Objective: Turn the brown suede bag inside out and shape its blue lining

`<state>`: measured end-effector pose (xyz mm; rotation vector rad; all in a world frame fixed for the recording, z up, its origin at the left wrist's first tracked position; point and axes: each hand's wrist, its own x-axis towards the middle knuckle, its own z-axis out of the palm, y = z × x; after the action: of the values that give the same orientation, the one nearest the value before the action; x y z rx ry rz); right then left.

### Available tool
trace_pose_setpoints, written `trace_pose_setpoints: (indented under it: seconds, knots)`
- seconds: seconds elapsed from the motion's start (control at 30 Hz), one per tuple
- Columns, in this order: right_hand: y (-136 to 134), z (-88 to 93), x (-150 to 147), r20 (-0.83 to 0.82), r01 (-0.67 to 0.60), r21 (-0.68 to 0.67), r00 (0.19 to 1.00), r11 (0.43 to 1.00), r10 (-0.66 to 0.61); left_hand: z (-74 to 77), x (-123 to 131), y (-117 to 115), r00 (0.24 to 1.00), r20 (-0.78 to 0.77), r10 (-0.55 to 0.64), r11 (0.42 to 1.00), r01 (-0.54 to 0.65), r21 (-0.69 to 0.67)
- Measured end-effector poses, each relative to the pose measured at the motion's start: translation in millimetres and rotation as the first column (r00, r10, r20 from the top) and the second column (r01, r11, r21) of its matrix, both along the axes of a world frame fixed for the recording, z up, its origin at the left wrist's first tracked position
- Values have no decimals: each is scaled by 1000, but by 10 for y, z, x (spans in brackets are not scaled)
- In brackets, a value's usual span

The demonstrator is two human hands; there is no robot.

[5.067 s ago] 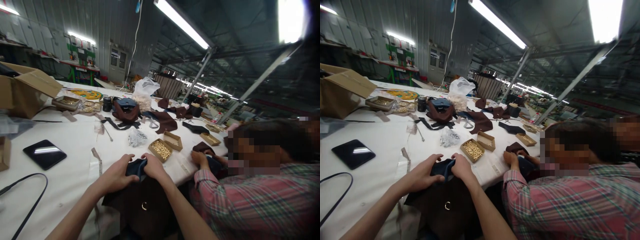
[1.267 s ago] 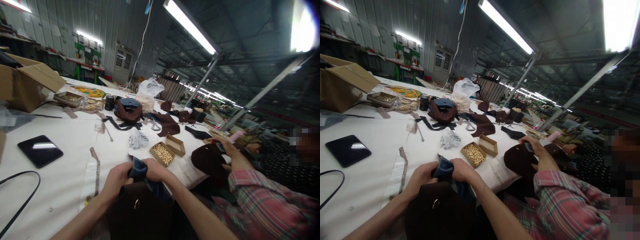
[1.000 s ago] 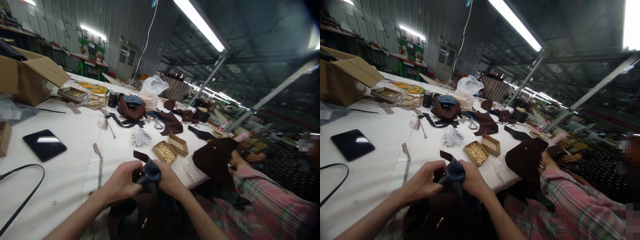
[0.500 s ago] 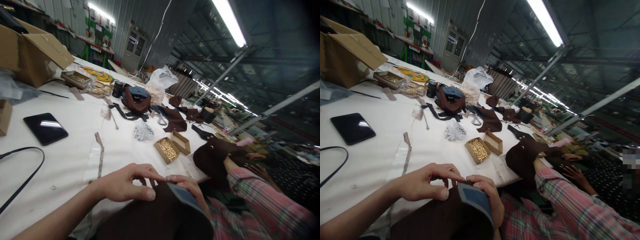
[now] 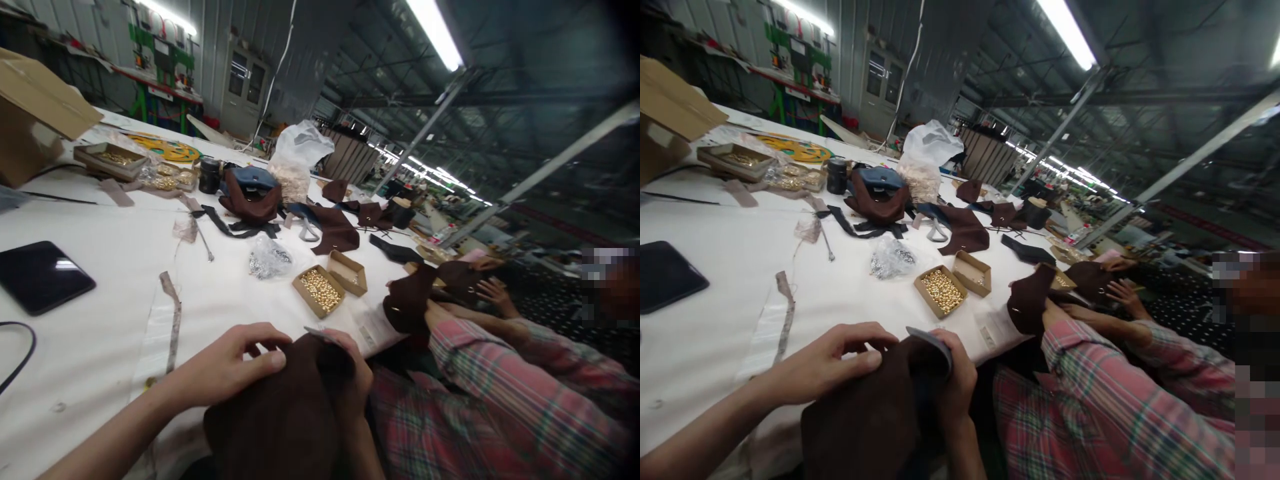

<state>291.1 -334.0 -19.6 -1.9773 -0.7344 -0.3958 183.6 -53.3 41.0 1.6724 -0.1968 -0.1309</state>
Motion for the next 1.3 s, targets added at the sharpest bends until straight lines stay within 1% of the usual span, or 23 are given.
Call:
trace_pose_setpoints:
  seconds: [0.1, 0.17, 0.2, 0.23, 0.27, 0.3, 0.33, 0.4, 0.43, 0.5, 0.57, 0.63, 0.67, 0.73, 0.8, 0.87, 0.97, 1.03, 1.1, 1.13, 1.17, 1.2, 1.3]
  knots:
    - [168, -49, 99, -116, -24, 63, 993, 998, 31, -157, 233, 86, 991, -47, 124, 992, -123, 25]
    - [206, -102, 174, -156, -43, 100, 986, 994, 59, -209, 507, 194, 968, -70, 242, 969, -238, 59]
    - [200, -138, 213, -163, -57, 107, 984, 993, 74, -201, 682, 244, 953, -45, 298, 948, -290, 132]
    - [183, -176, 252, -168, -72, 105, 982, 992, 89, -170, 879, 278, 948, 11, 318, 920, -312, 238]
    - [160, -210, 288, -170, -92, 100, 979, 991, 108, -121, 1093, 288, 949, 79, 304, 884, -312, 349]
    - [136, -237, 319, -172, -111, 96, 977, 989, 126, -59, 1318, 268, 957, 135, 258, 850, -291, 439]
    - [113, -252, 343, -179, -128, 98, 973, 987, 144, 4, 1547, 214, 965, 170, 199, 828, -258, 498]
    - [85, -246, 366, -200, -150, 119, 965, 981, 172, 104, 1986, 16, 975, 204, 90, 797, -194, 572]
    - [79, -228, 365, -208, -149, 126, 963, 981, 173, 128, 2184, -113, 975, 219, 39, 772, -169, 613]
    - [79, -180, 346, -235, -124, 99, 961, 987, 145, 114, 2509, -388, 973, 228, -47, 700, -131, 702]
    - [85, -141, 323, -246, -87, 35, 965, 996, 93, 38, 2725, -628, 974, 195, -115, 610, -86, 788]
    - [87, -128, 315, -220, -67, 1, 973, 998, 66, -56, 2842, -793, 978, 149, -145, 526, -51, 849]
    - [86, -133, 320, -185, -70, 9, 980, 998, 70, -96, 2873, -845, 981, 132, -146, 495, -43, 868]
    - [80, -161, 347, -122, -87, 46, 988, 995, 92, -145, 2898, -895, 984, 119, -134, 462, -45, 886]
    - [75, -210, 383, -114, -119, 78, 985, 990, 128, -154, 2897, -899, 984, 127, -126, 460, -56, 886]
    - [84, -268, 400, -134, -149, 110, 978, 983, 163, -137, 2881, -880, 981, 144, -129, 475, -67, 877]
    - [118, -317, 348, -155, -151, 149, 973, 977, 174, -94, 2830, -835, 975, 188, -117, 523, -100, 846]
    - [116, -256, 309, -175, -127, 142, 973, 982, 151, -55, 2780, -802, 971, 223, -86, 568, -136, 812]
    - [37, -65, 359, -174, -129, 29, 976, 991, 132, 4, 2723, -774, 968, 244, -52, 617, -162, 770]
    - [-41, 85, 441, -159, -130, -47, 980, 990, 121, 44, 2693, -767, 968, 249, -37, 642, -168, 748]
    - [-144, 268, 566, -145, -133, -166, 983, 977, 110, 90, 2660, -766, 968, 251, -22, 670, -172, 722]
    - [-267, 476, 728, -129, -108, -204, 988, 973, 83, 141, 2619, -771, 968, 252, -4, 700, -177, 692]
    - [-651, 1101, 1296, -88, -47, -219, 996, 975, 28, 280, 2399, -806, 974, 220, 60, 814, -175, 554]
